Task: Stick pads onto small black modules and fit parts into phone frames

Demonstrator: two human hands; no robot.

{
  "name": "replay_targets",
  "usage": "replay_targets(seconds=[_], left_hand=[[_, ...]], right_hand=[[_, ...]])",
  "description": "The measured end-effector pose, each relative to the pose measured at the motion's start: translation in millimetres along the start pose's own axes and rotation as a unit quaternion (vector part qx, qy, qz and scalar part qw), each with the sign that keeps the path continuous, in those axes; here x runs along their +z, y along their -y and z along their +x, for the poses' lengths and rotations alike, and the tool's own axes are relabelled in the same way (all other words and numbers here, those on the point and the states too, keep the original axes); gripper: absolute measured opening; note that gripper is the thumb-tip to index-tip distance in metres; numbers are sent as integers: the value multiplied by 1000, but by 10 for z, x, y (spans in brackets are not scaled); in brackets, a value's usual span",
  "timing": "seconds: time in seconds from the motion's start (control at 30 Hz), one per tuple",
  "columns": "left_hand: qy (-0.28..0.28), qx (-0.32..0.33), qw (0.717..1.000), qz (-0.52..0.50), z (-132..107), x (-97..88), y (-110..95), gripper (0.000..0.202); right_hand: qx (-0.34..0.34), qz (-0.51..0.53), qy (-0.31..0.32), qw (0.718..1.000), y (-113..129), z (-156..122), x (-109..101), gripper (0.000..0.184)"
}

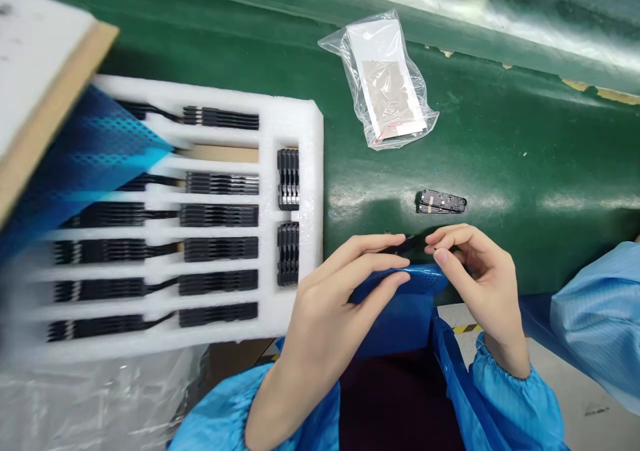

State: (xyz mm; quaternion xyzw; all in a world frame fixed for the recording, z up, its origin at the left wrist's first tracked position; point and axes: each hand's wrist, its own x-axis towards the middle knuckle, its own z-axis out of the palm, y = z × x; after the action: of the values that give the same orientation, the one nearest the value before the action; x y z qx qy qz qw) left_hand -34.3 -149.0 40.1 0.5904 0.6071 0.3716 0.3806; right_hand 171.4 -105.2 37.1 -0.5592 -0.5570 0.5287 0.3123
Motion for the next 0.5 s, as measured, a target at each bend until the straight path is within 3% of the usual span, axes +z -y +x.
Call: replay_targets(seconds=[0.27, 0.5], left_hand=[[-32, 46, 997, 52, 83, 72, 99, 12], [-4, 111, 987, 113, -8, -32, 75, 12]], right_hand=[[-5, 48, -20, 999, -127, 102, -35, 18], [4, -46, 6, 999, -58, 134, -46, 17]])
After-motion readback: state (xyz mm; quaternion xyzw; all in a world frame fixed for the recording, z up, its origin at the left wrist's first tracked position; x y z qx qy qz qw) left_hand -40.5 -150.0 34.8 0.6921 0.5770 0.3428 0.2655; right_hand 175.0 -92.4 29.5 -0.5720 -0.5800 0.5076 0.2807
